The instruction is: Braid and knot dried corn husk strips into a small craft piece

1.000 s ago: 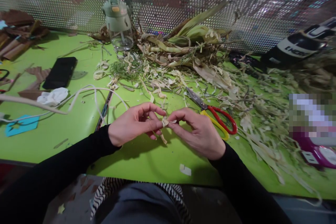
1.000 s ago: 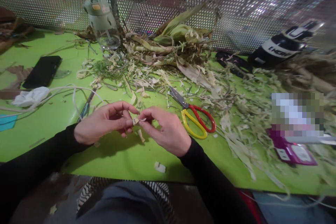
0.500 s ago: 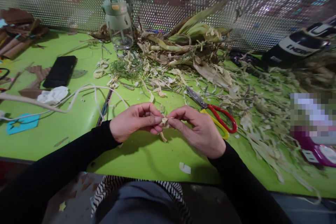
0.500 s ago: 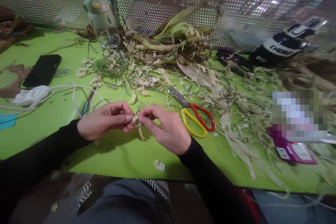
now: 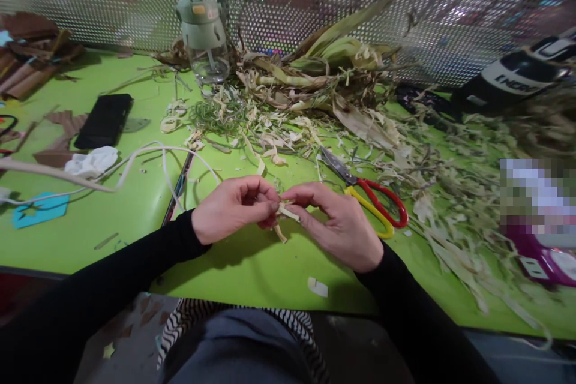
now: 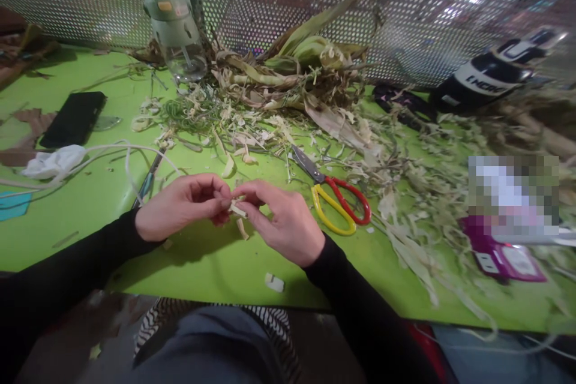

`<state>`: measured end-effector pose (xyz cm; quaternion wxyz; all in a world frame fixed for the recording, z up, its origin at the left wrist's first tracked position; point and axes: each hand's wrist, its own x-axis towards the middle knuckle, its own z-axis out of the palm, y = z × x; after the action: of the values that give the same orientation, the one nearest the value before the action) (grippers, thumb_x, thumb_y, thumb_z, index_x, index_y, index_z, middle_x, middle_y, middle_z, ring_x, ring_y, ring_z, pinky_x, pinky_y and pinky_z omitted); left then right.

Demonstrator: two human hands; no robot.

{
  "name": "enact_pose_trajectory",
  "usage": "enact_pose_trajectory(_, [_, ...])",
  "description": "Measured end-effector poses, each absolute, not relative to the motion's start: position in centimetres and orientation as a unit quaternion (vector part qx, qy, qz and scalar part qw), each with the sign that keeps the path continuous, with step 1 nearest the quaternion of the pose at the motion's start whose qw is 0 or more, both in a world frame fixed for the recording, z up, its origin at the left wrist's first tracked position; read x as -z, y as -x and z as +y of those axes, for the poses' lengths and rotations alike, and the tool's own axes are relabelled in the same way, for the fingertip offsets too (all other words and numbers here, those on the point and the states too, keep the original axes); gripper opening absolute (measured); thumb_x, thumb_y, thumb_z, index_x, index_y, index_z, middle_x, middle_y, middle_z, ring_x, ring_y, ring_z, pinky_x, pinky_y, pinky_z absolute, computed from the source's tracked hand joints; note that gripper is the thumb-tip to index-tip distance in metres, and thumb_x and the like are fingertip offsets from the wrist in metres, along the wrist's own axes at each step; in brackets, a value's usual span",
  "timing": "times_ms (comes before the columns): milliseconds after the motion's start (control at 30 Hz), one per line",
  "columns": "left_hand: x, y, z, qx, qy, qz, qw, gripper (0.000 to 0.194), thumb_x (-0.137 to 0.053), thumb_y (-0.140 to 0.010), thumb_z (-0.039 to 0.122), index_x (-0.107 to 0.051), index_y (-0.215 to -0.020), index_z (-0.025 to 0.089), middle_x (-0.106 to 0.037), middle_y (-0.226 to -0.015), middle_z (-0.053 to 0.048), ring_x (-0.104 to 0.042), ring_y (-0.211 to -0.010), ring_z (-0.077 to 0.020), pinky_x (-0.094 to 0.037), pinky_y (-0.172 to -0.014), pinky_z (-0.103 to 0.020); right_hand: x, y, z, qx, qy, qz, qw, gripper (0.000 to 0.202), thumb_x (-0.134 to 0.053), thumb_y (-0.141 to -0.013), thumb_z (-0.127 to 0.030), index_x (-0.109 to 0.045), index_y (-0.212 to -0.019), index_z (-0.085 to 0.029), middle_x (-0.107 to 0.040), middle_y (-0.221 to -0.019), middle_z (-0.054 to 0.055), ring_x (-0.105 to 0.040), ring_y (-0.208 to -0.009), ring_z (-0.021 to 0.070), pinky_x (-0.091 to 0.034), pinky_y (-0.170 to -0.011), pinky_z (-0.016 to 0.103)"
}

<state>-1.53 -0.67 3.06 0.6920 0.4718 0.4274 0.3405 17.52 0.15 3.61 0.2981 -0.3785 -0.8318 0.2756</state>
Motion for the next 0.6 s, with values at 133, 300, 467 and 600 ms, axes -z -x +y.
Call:
enact_pose_trajectory(133, [-3.07,1.64,-0.37,-0.344,-0.434,0.432,0.712,0.012,-0.065,-0.077,0.018,-0.055,-0.078,0.012,-0.065,-0.06,0.001,-0.061,-0.054,-0.0069,-0.051,-0.058,-0.02,-3.62,-17.52,0.12,-0.281,0.351,-0.833,0.321,0.015,-0.055,-0.084,-0.014,-0.065,-0.093,-0.021,-0.073,-0.088,0.001,-0.068,-0.076,0.0126,-0.053,-0.071,0.025])
enact_pose_trajectory(300, [-2.91,1.64,-0.31,-0.355,-0.41,0.429,0.722,0.011,-0.065,-0.078,0.017,-0.056,-0.079,0.011,-0.066,-0.062,0.0,-0.061,-0.056,-0.0066,-0.05,-0.058,-0.019,-3.74,-17.5,0.2,-0.29,0.341,-0.834,0.322,0.012,-0.058,-0.084,-0.015,-0.066,-0.092,-0.019,-0.073,-0.086,0.002,-0.068,-0.075,0.0123,-0.054,-0.072,0.025])
enact_pose_trajectory(467, [-3.06,1.58,-0.27,-0.359,-0.396,0.44,0.722,0.008,-0.062,-0.081,0.016,-0.056,-0.079,0.011,-0.065,-0.061,0.001,-0.061,-0.055,-0.0063,-0.049,-0.057,-0.018,-3.75,-17.52,0.24,-0.303,0.345,-0.827,0.325,0.012,-0.059,-0.084,-0.018,-0.067,-0.094,-0.018,-0.073,-0.088,0.003,-0.067,-0.078,0.0127,-0.053,-0.073,0.025])
enact_pose_trajectory(600, [-3.16,1.5,-0.26,-0.366,-0.397,0.443,0.716,0.007,-0.061,-0.08,0.015,-0.056,-0.08,0.011,-0.063,-0.062,0.001,-0.06,-0.056,-0.0062,-0.049,-0.058,-0.019,-3.61,-17.56,0.3,-0.304,0.347,-0.824,0.328,0.012,-0.058,-0.086,-0.02,-0.066,-0.095,-0.018,-0.072,-0.088,0.003,-0.067,-0.078,0.013,-0.053,-0.072,0.026])
